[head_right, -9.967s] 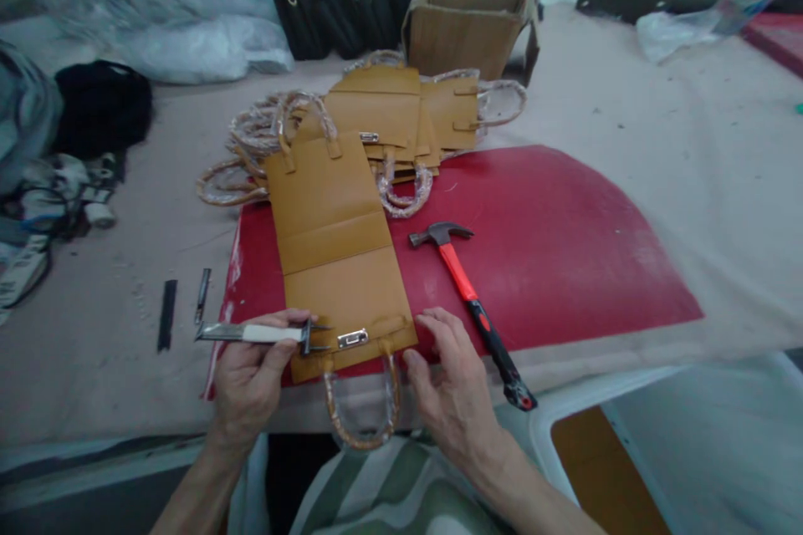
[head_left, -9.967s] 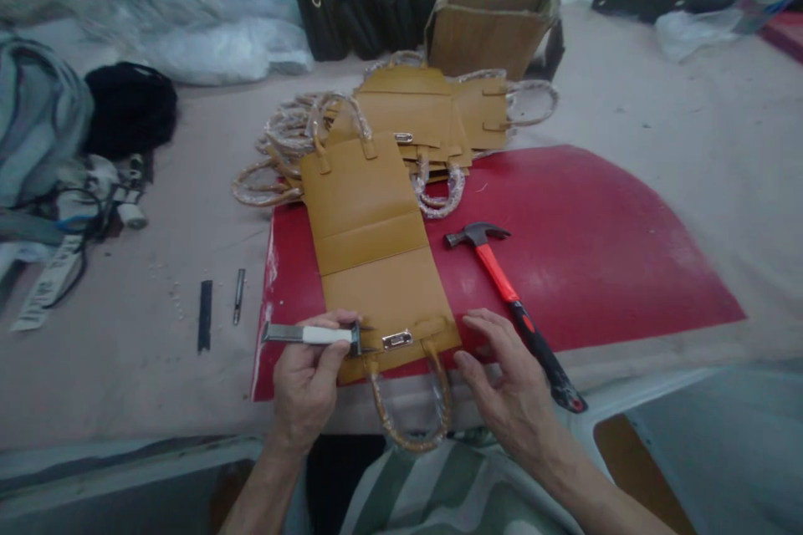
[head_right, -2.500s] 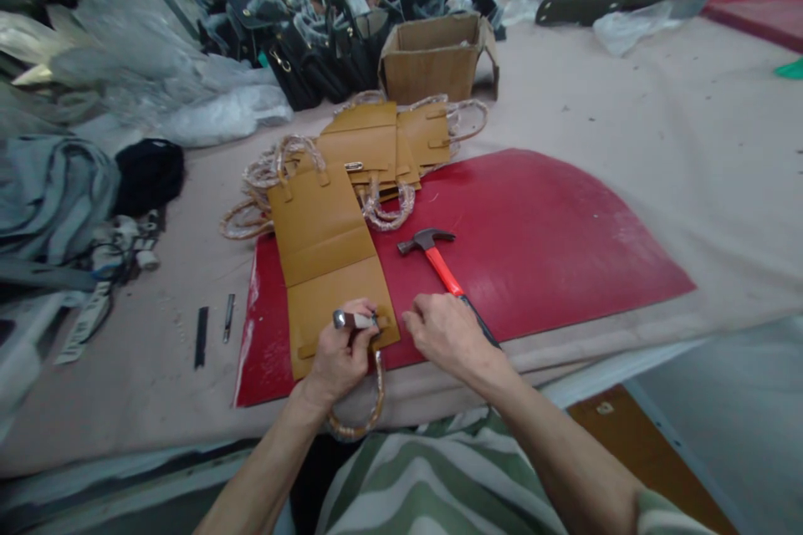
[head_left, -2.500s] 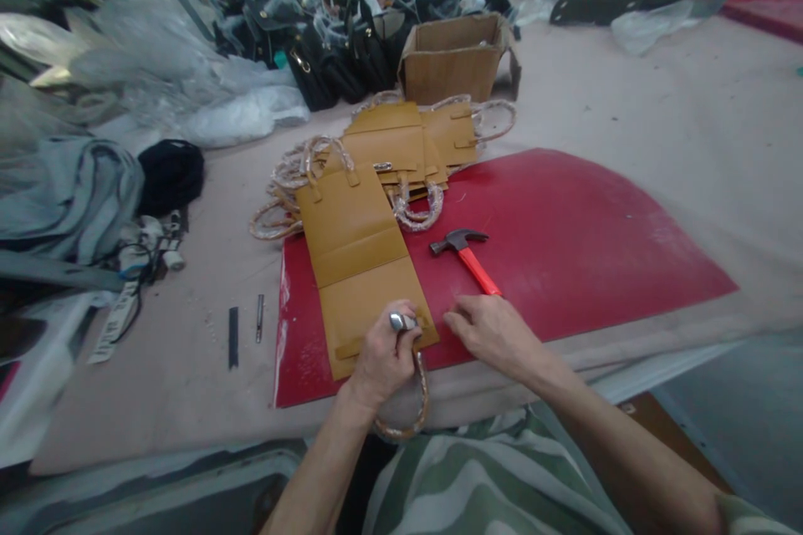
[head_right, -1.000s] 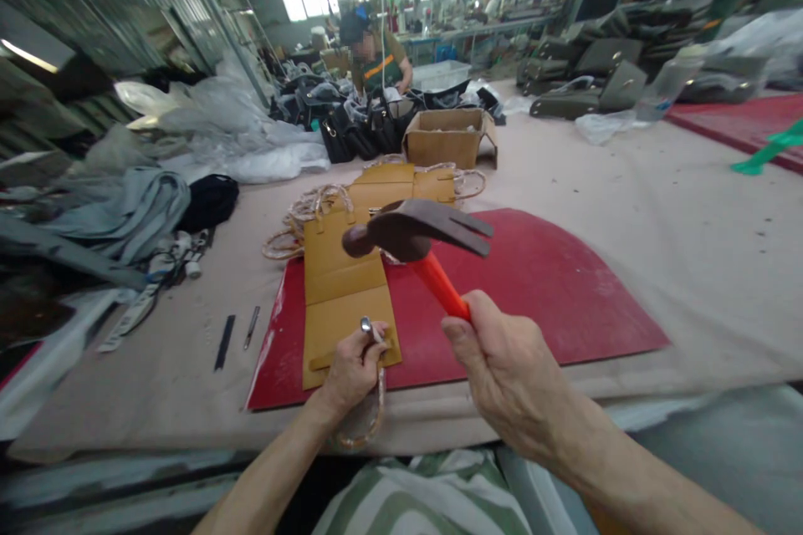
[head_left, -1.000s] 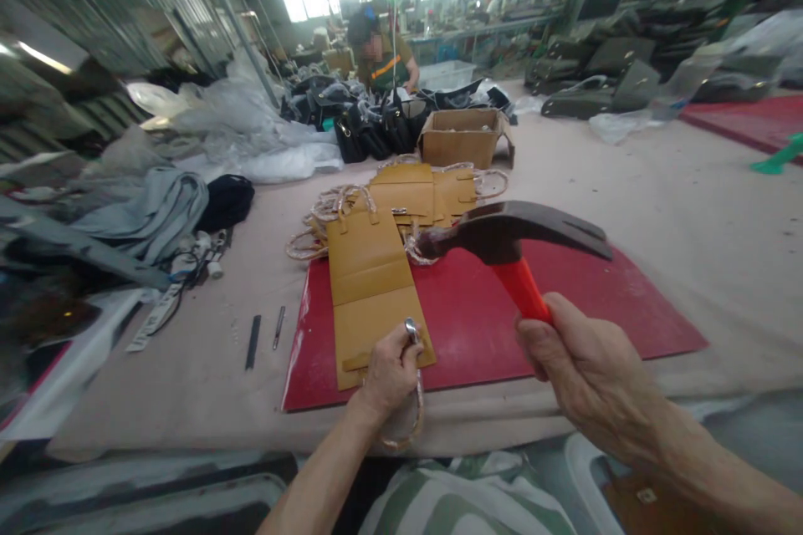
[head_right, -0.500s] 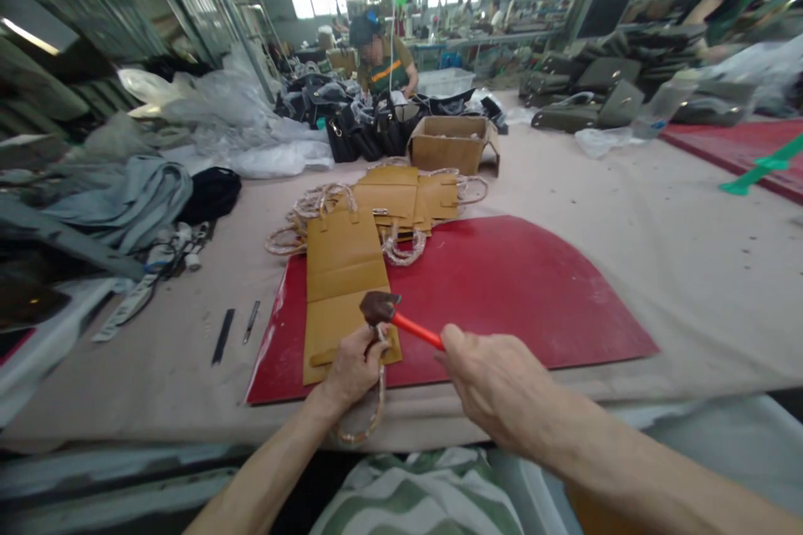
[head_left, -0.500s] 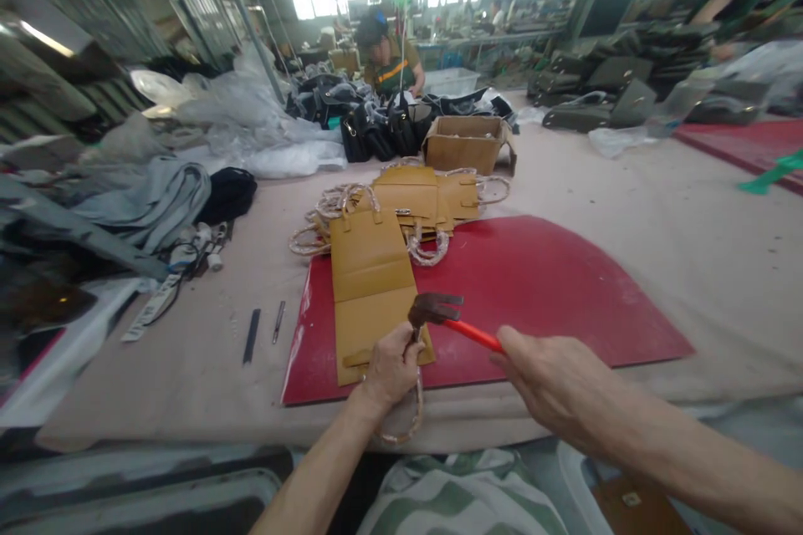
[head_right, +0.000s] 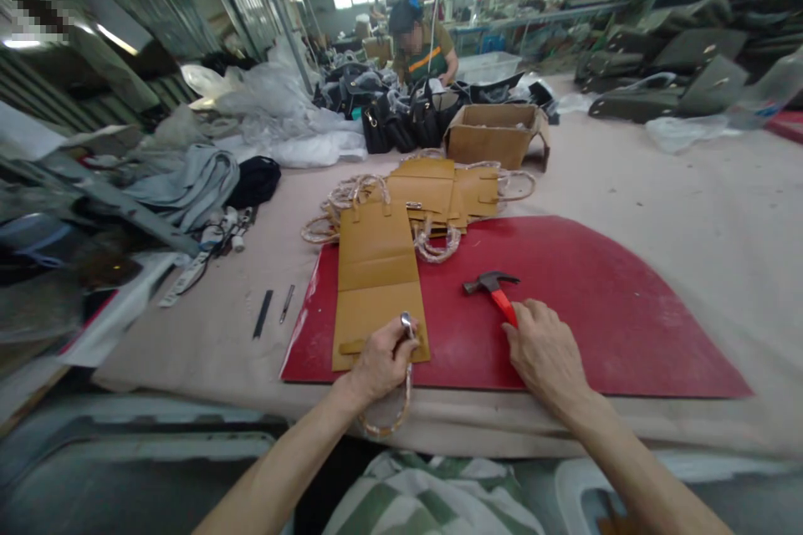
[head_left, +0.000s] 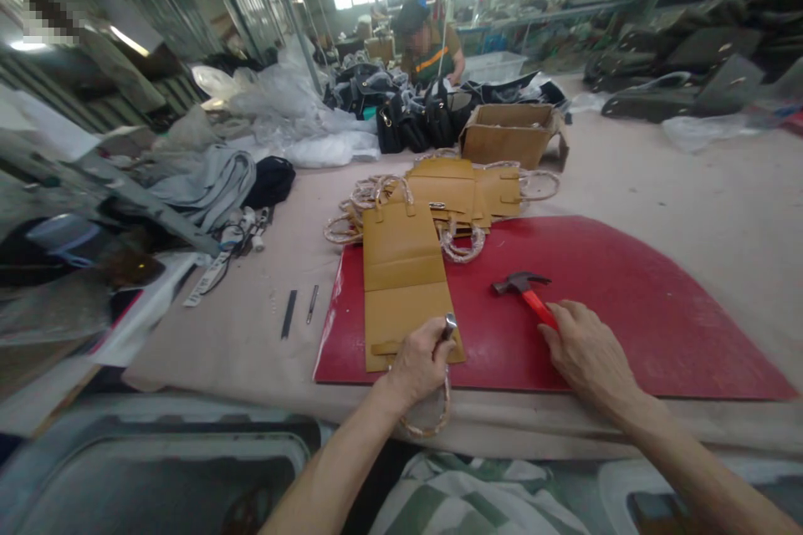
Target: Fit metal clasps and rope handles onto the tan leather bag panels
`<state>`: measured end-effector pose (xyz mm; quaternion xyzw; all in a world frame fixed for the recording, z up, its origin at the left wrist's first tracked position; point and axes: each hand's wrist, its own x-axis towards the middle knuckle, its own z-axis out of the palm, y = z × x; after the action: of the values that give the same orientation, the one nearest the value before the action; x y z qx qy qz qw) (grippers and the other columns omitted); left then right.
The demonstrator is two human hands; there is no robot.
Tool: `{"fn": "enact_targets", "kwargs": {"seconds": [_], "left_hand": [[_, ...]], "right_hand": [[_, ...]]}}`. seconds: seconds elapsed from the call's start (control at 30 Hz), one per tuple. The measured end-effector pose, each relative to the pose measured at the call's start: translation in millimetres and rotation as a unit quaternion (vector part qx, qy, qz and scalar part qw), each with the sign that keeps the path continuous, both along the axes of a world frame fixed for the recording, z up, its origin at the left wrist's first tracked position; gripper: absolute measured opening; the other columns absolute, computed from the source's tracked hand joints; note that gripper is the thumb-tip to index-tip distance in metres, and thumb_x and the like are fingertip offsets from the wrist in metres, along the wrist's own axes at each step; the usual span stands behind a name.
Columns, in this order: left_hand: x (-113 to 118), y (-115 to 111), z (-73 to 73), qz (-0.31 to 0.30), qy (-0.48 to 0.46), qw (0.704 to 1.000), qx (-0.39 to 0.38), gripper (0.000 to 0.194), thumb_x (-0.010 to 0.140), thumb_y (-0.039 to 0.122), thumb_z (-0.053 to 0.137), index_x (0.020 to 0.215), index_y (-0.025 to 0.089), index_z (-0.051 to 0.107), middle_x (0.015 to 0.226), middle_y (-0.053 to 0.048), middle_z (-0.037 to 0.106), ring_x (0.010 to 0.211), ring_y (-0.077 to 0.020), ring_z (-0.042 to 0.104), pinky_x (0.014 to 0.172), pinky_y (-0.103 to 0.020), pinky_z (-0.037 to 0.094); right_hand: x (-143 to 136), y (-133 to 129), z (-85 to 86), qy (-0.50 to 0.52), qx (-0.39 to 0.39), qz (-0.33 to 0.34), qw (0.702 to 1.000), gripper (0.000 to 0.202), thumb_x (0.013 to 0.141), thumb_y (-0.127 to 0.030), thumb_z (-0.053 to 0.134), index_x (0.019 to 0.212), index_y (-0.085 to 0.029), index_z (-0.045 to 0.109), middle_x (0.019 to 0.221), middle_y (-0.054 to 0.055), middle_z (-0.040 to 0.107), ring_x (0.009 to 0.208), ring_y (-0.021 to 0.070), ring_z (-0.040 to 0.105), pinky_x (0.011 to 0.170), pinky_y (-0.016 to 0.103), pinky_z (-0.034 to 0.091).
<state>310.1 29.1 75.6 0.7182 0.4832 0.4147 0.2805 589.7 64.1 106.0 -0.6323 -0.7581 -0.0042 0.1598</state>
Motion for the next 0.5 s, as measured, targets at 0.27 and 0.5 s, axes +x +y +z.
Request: {"fn": "enact_targets", "kwargs": {"seconds": [0.27, 0.5], "left_hand": [[4, -3, 1.2, 0.006, -0.045, 0.998, -0.039, 0.017, 0.092, 0.016, 0.053, 0.104, 0.020, 0.065, 0.105, -0.008, 0.071, 0.101, -0.0199, 0.067, 0.094, -0.035, 0.053], [-30, 20, 22.7, 0.183, -0.342, 0.910, -0.144, 0.029, 0.089, 0.044, 0.062, 0.099, 0.017, 0.066, 0.102, -0.009, 0.075, 0.093, -0.0201, 0.072, 0.086, -0.037, 0.058]], "right_hand": [[-107, -41, -31.9, 0.107, 0.031, 0.206, 0.972, 0.037, 0.093, -0.023, 0.054, 0.129, -0.014, 0.058, 0.131, 0.017, 0.060, 0.120, 0.0306, 0.053, 0.103, 0.049, 0.044], [-111, -46, -34.9, 0.119, -0.010, 0.194, 0.974, 0.038, 0.089, -0.021, 0.061, 0.126, -0.013, 0.060, 0.133, 0.018, 0.058, 0.123, 0.0327, 0.049, 0.107, 0.053, 0.041]]}}
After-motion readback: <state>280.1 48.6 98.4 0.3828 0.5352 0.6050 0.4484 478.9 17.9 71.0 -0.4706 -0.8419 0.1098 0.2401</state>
